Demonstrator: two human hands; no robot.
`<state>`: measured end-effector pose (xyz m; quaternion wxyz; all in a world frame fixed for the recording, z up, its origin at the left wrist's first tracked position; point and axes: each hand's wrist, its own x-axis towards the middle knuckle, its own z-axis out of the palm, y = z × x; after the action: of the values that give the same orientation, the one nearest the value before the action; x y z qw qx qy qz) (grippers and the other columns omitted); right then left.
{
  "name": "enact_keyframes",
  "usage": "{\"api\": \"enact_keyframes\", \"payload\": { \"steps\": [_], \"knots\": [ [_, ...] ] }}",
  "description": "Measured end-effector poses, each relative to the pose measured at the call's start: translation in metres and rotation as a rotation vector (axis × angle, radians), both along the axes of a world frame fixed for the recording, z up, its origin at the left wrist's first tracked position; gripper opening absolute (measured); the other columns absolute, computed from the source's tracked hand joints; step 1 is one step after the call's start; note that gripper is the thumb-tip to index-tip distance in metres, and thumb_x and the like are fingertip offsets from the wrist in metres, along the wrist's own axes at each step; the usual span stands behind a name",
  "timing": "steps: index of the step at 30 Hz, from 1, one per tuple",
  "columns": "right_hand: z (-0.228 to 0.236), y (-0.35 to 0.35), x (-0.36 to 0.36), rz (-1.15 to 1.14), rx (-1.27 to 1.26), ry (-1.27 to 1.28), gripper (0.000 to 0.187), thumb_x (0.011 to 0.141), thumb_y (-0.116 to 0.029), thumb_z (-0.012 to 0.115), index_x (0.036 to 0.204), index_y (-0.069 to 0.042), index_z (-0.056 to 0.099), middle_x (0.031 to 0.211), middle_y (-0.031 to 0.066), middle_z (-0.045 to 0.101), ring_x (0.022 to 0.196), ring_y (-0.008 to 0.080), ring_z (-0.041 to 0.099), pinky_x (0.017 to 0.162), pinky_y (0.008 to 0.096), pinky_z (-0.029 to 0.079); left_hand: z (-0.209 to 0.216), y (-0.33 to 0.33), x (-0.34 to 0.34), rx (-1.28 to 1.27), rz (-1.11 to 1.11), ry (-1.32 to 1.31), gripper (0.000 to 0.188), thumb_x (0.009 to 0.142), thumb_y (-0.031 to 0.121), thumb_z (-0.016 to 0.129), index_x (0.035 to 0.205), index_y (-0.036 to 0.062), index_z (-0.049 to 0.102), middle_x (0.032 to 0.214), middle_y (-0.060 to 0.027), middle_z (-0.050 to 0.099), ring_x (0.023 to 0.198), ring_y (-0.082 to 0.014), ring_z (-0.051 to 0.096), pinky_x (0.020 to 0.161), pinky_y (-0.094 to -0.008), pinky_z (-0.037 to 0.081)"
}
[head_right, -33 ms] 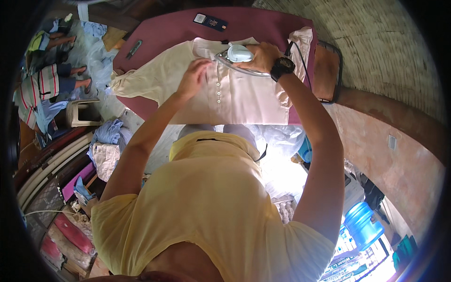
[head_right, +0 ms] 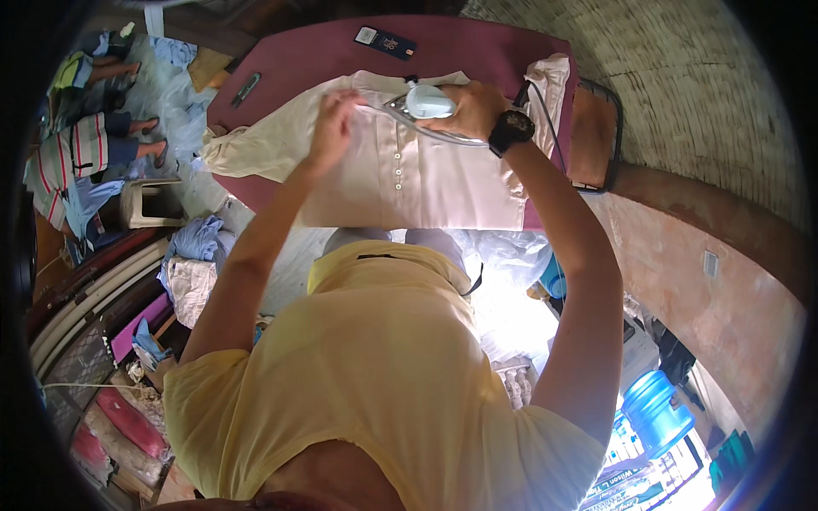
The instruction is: The person irons a shirt on a board, turns it over to iron different parts, and then folds the garment by hand.
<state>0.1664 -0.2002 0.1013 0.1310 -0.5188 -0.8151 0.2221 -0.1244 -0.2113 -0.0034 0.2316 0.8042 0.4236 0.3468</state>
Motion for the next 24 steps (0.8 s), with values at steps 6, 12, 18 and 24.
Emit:
{"api": "enact_keyframes", "payload": {
  "steps": [6, 12, 18, 24],
  "knots": [
    [0.027, 0.002, -0.064, 0.108, -0.132, -0.249, 0.064, 0.074, -0.069, 0.065, 0.106, -0.014, 0.07, 0.09, 0.018, 0.07, 0.084, 0.0327, 0.069, 0.076, 0.0446, 0.056, 0.017, 0.098, -0.04, 0.011, -0.187, 0.242, 0.046, 0.078, -0.012, 0.058, 0.114, 0.0154, 0.063, 0.121, -0.0117, 0.051, 0.106, -0.0322, 0.054, 0.089, -0.0406, 0.048],
    [-0.018, -0.009, -0.056, 0.045, 0.109, -0.191, 0.058, 0.076, -0.065, 0.067, 0.102, -0.014, 0.07, 0.074, 0.0135, 0.069, 0.072, 0.0331, 0.069, 0.069, 0.0437, 0.057, -0.011, 0.139, -0.04, -0.183, -0.333, 0.262, 0.016, 0.075, 0.01, 0.073, 0.088, 0.0082, 0.064, 0.097, -0.0088, 0.06, 0.097, -0.0301, 0.059, 0.079, -0.0417, 0.05],
    [-0.023, -0.005, -0.054, 0.066, 0.218, -0.138, 0.062, 0.076, -0.065, 0.067, 0.108, -0.011, 0.068, 0.074, 0.0145, 0.07, 0.068, 0.0318, 0.07, 0.065, 0.0428, 0.057, -0.003, 0.137, -0.035, -0.231, -0.27, 0.248, 0.025, 0.077, 0.015, 0.078, 0.089, 0.0041, 0.059, 0.081, -0.0124, 0.058, 0.078, -0.0283, 0.06, 0.068, -0.0405, 0.048],
    [-0.021, 0.003, -0.06, -0.088, 0.14, -0.132, 0.064, 0.075, -0.065, 0.068, 0.113, -0.013, 0.068, 0.082, 0.0126, 0.072, 0.074, 0.0315, 0.07, 0.07, 0.0447, 0.058, -0.005, 0.136, -0.045, -0.233, -0.185, 0.2, 0.03, 0.074, 0.019, 0.081, 0.091, 0.0065, 0.06, 0.083, -0.0141, 0.059, 0.078, -0.0329, 0.061, 0.072, -0.0423, 0.049]
  ]
}}
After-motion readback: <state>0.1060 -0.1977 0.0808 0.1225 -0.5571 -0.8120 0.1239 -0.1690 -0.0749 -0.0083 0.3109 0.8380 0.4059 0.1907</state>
